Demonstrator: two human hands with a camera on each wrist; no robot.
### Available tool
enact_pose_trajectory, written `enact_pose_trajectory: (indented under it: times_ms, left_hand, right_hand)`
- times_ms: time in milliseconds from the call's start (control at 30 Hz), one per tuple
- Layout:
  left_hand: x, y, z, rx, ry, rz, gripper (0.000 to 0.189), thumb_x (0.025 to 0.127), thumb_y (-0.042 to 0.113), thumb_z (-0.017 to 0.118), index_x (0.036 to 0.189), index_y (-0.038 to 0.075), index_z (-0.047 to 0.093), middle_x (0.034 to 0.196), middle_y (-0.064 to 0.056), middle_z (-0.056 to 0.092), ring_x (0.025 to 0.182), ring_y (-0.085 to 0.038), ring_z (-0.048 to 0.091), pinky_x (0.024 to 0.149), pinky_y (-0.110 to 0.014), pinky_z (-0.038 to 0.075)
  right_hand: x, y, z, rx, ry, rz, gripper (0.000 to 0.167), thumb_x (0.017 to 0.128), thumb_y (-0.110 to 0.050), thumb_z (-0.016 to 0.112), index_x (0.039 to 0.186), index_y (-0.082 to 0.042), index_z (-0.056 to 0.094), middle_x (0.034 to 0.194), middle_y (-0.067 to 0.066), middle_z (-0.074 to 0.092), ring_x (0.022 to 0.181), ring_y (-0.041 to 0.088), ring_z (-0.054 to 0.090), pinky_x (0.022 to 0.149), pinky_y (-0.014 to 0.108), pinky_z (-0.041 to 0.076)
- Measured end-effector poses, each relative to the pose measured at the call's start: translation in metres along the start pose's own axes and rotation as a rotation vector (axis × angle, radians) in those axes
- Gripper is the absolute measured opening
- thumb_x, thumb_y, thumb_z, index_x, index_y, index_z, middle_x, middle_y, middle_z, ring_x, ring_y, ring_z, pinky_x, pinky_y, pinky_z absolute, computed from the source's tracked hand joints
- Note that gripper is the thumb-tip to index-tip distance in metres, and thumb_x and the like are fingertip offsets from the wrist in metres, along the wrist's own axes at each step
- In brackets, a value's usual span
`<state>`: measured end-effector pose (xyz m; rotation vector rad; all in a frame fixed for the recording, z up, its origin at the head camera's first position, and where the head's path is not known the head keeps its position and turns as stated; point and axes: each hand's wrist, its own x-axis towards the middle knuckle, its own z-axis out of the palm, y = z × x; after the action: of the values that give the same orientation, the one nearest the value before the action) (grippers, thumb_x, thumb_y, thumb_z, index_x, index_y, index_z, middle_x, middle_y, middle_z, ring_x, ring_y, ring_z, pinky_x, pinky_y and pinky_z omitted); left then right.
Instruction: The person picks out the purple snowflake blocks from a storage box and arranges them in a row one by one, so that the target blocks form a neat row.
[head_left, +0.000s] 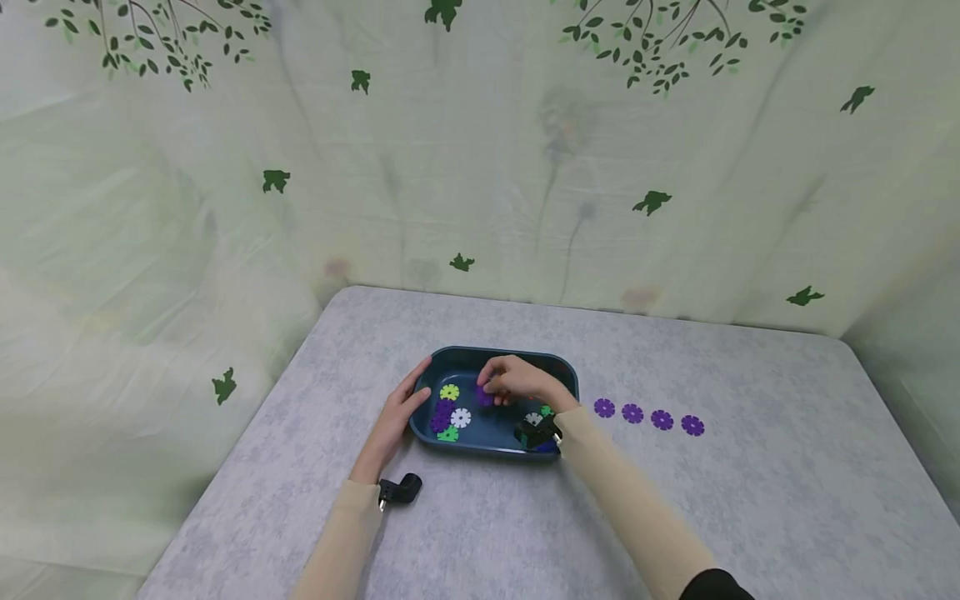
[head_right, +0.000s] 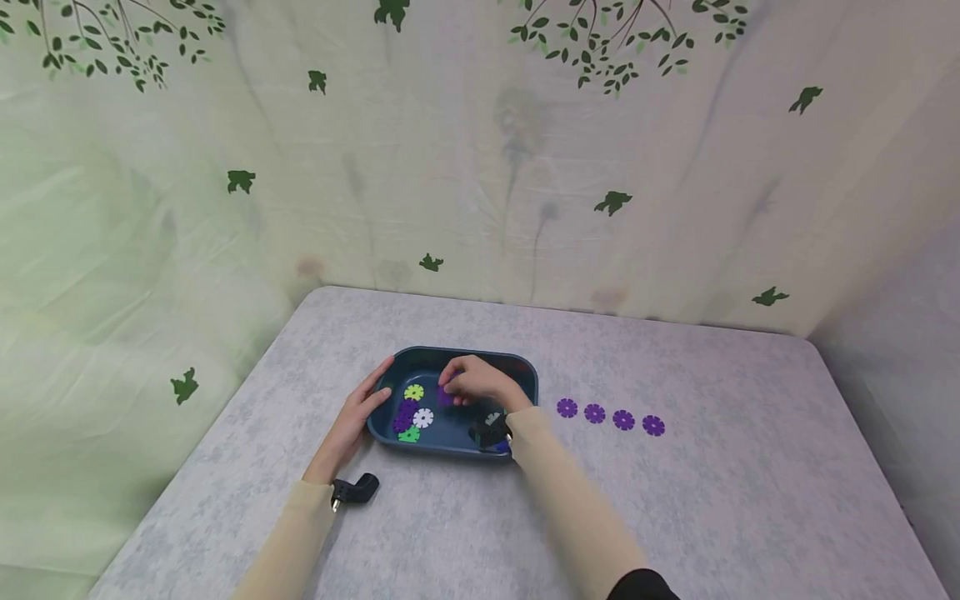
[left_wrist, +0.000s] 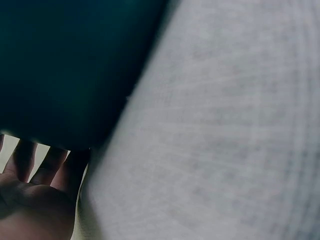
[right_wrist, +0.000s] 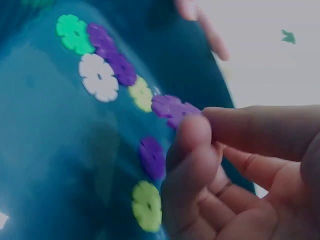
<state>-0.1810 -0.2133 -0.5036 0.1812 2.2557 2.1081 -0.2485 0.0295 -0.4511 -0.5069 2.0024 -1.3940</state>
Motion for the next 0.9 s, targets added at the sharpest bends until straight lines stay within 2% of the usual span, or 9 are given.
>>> enact_pose_trajectory:
  times_ms: [100,200,367,467,667,900]
  left_hand:
    - [0.001,0.000,0.000,-0.002,0.003,-0.005,0.051,0.101,0.016,0.050,0.149,0.024,0.037,0.154,0.005,0.029,0.142,-0.014,0.017,0.114,-0.043,0.011]
    - [0.001,0.001,0.000,-0.013,-0.005,-0.017,0.051,0.101,0.015,0.049,0.149,0.023,0.036,0.154,0.005,0.028,0.142,-0.014,0.016,0.114,-0.044,0.010]
    - [-0.003,0.015,0.002,-0.049,-0.027,-0.034,0.052,0.101,0.011,0.048,0.150,0.018,0.034,0.155,0.000,0.024,0.143,-0.018,0.013,0.114,-0.047,0.008]
    - [-0.006,0.025,0.004,-0.039,-0.034,-0.039,0.053,0.101,0.011,0.049,0.151,0.015,0.032,0.156,-0.002,0.024,0.143,-0.020,0.013,0.114,-0.047,0.009]
    - [-0.008,0.030,0.006,-0.024,-0.028,-0.039,0.052,0.101,0.011,0.049,0.150,0.013,0.032,0.155,-0.002,0.025,0.143,-0.019,0.013,0.114,-0.046,0.009]
    - [-0.008,0.028,0.005,-0.034,-0.030,-0.032,0.052,0.101,0.011,0.048,0.150,0.013,0.033,0.155,-0.002,0.025,0.143,-0.018,0.014,0.114,-0.045,0.008]
  right_hand:
    - [-0.011,0.002,-0.012,0.042,-0.002,-0.031,0.020,0.093,-0.002,0.052,0.110,0.008,0.058,0.084,0.011,0.058,0.065,0.017,0.055,0.065,0.036,0.051]
    - [-0.024,0.004,-0.026,0.071,0.014,-0.068,0.018,0.095,-0.003,0.052,0.109,0.007,0.057,0.083,0.010,0.058,0.066,0.018,0.055,0.067,0.038,0.051]
    - [-0.049,0.012,-0.051,0.123,0.079,-0.115,0.016,0.096,-0.005,0.053,0.108,0.005,0.057,0.084,0.009,0.059,0.068,0.018,0.054,0.065,0.032,0.051]
    - [-0.066,0.020,-0.068,0.137,0.138,-0.100,0.019,0.098,-0.009,0.052,0.111,0.004,0.056,0.087,0.009,0.058,0.069,0.018,0.054,0.063,0.027,0.050]
    - [-0.105,0.053,-0.104,0.151,0.247,-0.073,0.026,0.100,-0.014,0.050,0.116,0.006,0.052,0.087,0.008,0.056,0.070,0.015,0.053,0.064,0.027,0.050]
    - [-0.165,0.097,-0.139,0.146,0.383,-0.020,0.030,0.101,-0.015,0.049,0.117,0.010,0.048,0.087,0.007,0.055,0.070,0.013,0.054,0.064,0.028,0.051]
